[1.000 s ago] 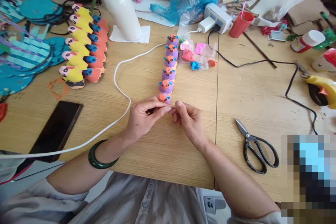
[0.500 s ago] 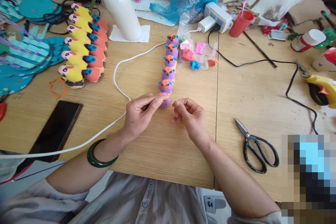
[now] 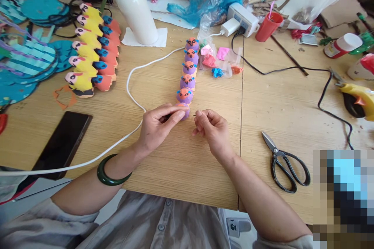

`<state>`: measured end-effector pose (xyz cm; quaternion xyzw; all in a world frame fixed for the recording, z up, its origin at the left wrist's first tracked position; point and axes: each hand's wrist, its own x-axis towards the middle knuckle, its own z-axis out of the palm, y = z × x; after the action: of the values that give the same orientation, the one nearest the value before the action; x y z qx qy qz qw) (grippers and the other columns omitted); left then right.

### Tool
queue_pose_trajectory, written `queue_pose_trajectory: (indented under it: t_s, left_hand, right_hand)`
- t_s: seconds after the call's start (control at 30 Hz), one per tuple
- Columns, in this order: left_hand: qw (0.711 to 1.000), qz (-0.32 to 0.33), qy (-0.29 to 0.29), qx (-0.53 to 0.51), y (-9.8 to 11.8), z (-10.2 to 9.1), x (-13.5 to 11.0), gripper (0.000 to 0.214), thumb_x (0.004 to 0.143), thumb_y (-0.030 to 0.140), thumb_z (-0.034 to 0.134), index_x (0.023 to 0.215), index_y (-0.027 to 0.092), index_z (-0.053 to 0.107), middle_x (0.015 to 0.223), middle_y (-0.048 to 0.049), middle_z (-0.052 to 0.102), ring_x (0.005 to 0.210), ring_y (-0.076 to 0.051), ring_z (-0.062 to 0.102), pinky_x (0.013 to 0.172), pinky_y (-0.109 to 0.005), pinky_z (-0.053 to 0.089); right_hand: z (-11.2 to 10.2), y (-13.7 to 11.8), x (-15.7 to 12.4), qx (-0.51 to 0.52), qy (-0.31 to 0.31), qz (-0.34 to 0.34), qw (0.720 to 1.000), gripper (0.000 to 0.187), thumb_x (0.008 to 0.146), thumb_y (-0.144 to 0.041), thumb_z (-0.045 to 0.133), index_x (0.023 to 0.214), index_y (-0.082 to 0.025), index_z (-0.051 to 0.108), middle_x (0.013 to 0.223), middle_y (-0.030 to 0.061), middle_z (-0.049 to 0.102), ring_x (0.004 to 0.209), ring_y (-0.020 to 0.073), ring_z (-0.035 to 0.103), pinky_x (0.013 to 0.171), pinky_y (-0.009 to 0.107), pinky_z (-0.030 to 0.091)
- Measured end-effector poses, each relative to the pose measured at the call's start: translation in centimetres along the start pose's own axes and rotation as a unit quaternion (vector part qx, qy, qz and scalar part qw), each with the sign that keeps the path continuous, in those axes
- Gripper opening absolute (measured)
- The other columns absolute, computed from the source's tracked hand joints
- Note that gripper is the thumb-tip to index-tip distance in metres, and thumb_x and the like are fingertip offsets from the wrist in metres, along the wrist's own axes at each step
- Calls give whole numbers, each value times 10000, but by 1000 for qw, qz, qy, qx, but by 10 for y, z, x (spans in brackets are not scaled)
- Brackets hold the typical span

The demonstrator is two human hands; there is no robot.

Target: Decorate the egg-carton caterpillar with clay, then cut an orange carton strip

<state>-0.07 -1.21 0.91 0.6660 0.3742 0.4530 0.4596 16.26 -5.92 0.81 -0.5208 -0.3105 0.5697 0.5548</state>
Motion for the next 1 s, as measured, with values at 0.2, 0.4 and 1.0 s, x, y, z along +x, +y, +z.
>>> queue_pose_trajectory:
  t_s: [0.2, 0.4, 1.0]
  left_hand:
    - [999, 34, -19, 4, -7, 4, -2, 138, 873, 291, 789, 975, 205, 821, 692, 20, 637, 603, -85, 501, 602, -225, 450]
    - [999, 37, -10, 32, -5, 3, -4, 100, 917, 261, 739, 908, 198, 816, 827, -34, 753, 705, -114, 633, 621, -229, 476]
    - [1000, 0, 7, 13, -1, 0, 0, 199, 970, 326, 667, 1018, 204, 817, 978, -58, 800, 875, -153, 718, 784, -264, 561]
  right_hand:
    - [0, 1, -1, -59, -23, -7, 998, 421, 827, -564, 780, 704, -187, 638, 586, -46, 562, 496, 82, 577, 477, 208, 449]
    - [-1, 1, -1, -27, -55, 7, 998, 452, 878, -622, 693, 759, -187, 656, 611, -37, 600, 474, 83, 572, 497, 226, 512]
    - [0, -2, -1, -35, 1, -19, 999, 345, 787, -503, 832, 754, -203, 665, 645, -42, 592, 513, 78, 518, 524, 238, 538]
